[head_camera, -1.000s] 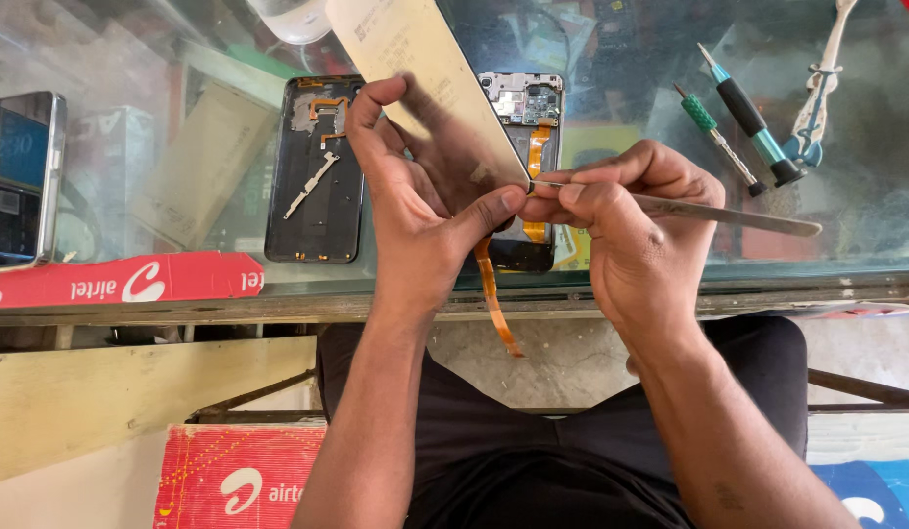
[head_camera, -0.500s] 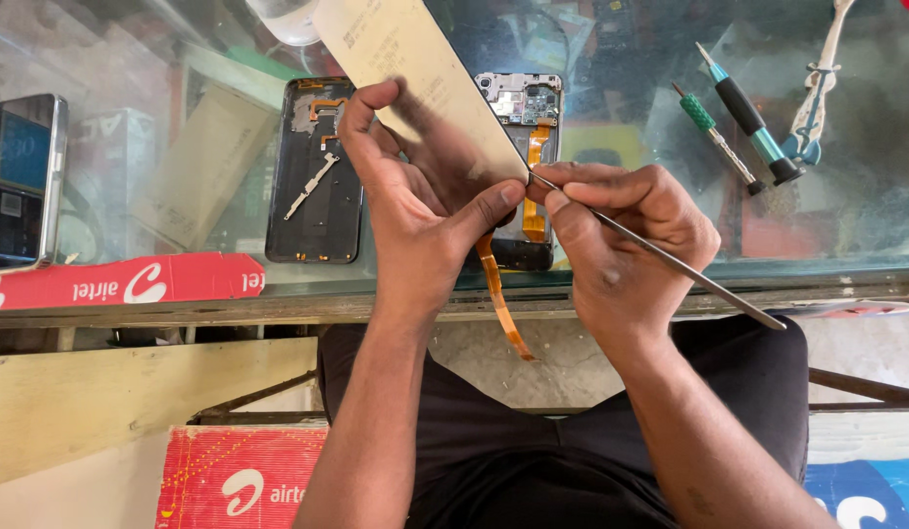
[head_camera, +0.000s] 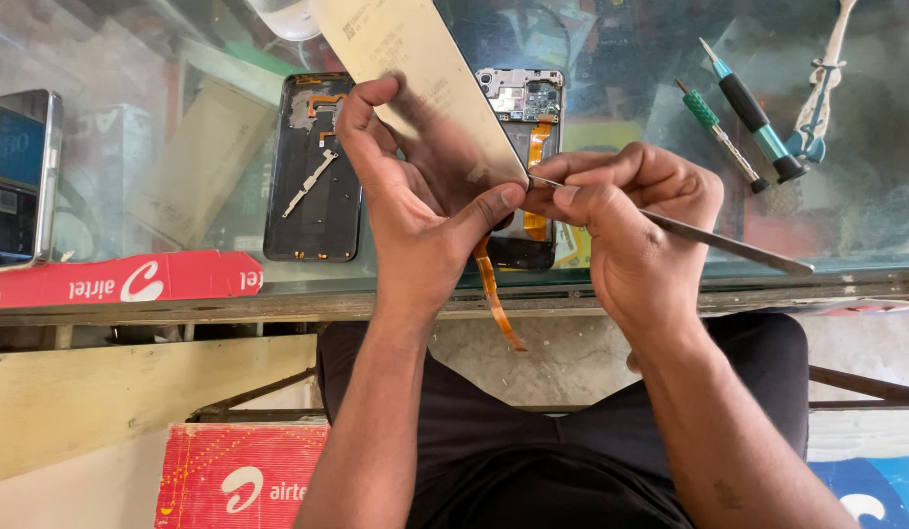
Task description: The person disassembles a smartphone by prying open the back cover, removing screws, and detaching the battery. They then handle the display assembly and use tweezers to manipulate small components inside the phone.
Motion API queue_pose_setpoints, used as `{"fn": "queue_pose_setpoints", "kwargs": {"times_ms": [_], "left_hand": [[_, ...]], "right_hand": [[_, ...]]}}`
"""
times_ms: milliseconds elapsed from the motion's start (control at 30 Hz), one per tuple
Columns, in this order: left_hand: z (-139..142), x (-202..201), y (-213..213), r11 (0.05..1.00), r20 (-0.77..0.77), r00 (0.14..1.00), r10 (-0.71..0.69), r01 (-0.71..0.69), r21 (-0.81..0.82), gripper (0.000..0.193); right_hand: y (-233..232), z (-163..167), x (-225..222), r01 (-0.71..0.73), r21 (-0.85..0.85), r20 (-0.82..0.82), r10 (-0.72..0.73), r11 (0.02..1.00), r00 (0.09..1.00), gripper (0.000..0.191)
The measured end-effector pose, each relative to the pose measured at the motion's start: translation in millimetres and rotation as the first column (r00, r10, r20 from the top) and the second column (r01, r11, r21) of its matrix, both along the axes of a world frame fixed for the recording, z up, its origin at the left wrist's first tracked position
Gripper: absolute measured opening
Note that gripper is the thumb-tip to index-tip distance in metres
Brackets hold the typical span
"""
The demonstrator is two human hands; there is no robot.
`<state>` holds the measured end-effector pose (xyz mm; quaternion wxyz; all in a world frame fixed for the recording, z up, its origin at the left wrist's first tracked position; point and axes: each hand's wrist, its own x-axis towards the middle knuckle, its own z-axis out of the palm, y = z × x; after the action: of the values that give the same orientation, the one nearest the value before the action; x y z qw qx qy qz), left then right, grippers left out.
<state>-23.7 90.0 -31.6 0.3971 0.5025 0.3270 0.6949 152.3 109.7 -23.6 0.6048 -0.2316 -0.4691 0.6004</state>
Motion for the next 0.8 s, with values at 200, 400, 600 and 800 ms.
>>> {"fn": "queue_pose_setpoints", "kwargs": {"times_ms": [200,400,600,800], "left_hand": [[-1.4,0.1,0.5,1.0,0.025,0.999,-0.02,0.02,0.003,0.095],[-4.1,-2.5,1.4,1.0,-0.034,0.999,0.005,-0.004,0.026,0.098],[-5.0,-2.3,1.7,0.999,-0.051,0.998,0.021,-0.02,0.028,0.099],[-4.6,-2.6,1.9,0.999,-0.063,0.998,0.021,-0.019,0.037,0.1]], "right_hand": [[12.5,2.0,5.0,-0.105,-0.156,-0.057,0.097,0.982,0.994,0.013],[19.8,7.1,9.3,-0.184,-0.236,-0.065,0.174,0.954,0.983,0.014],[25.9,8.5,13.0,-0.279,-0.286,-0.12,0.254,0.917,0.96,0.015],[28.2,8.4,12.8,-0.26,-0.289,-0.072,0.25,0.921,0.966,0.014]]}}
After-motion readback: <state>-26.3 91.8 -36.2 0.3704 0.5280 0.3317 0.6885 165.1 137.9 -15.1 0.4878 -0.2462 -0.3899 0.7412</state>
